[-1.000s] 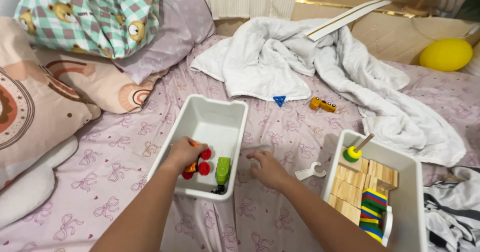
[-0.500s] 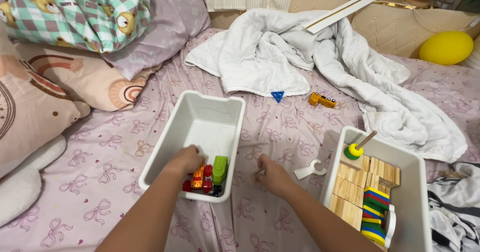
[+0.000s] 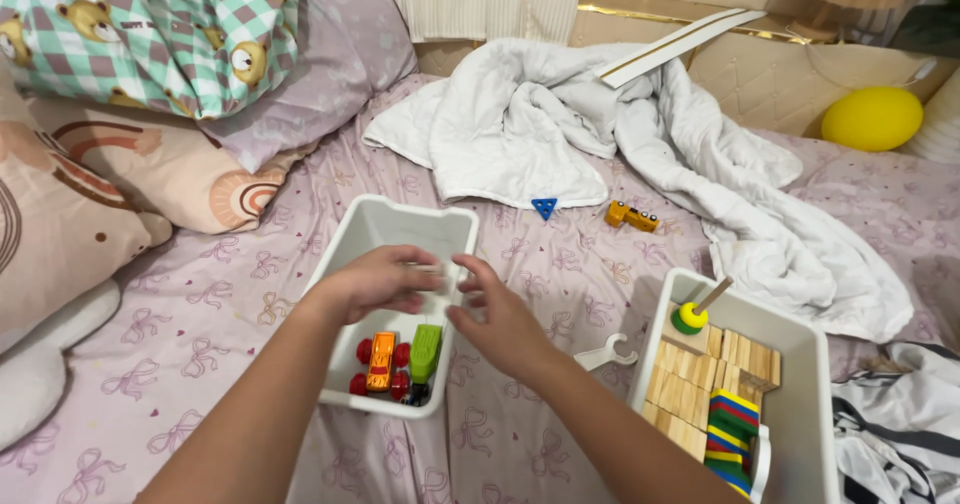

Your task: Organizing toy blocks and cars into bins on a bed and adjusting wall trim.

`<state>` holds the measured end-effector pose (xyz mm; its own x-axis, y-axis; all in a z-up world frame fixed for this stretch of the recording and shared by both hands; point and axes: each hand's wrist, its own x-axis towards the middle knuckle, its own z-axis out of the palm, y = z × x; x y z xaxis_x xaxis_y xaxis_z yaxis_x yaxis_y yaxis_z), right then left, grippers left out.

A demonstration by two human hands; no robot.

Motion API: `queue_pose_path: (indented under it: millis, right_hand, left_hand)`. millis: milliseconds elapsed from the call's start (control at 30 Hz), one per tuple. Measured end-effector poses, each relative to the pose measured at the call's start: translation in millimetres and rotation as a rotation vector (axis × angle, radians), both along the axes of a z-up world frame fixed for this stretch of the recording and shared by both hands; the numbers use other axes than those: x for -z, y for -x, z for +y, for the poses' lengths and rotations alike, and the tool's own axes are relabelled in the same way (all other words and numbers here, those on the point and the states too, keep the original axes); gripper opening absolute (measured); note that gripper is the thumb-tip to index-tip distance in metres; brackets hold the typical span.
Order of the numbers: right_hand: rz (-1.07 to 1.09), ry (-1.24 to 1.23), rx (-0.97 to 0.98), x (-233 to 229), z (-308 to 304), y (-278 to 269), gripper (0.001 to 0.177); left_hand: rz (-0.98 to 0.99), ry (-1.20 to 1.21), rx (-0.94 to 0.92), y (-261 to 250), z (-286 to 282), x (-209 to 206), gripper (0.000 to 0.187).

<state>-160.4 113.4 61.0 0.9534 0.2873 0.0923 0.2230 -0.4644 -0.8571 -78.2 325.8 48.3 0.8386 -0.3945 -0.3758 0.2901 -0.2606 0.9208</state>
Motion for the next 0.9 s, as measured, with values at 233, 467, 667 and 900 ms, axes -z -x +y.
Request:
queue_pose_path:
  millis: [233, 467, 667, 900]
  right_hand:
    - [-0.175, 0.258, -0.012, 53.0, -89.0, -17.1, 0.033]
    - [-0.058, 0.920, -0.005, 71.1, -159.0, -8.8, 0.023]
    - [-0.039, 1.084, -0.084, 74.6, -175.0, -6.6, 0.032]
    - [0.105, 1.201, -0.144, 76.2, -180.2, -8.5, 0.025]
  left_hand:
    - [-0.400, -0.910, -0.218, -5.3, 65.0, 114.8, 0.052]
    - [-0.260, -0.973, -0.100, 4.6, 40.0, 82.2, 0.040]
    - [-0.622, -0.760, -0.277, 7.3, -45.3, 33.9, 0.029]
    - [-1.104, -0.786, -0.172, 17.0, -159.2, 42.9, 0.015]
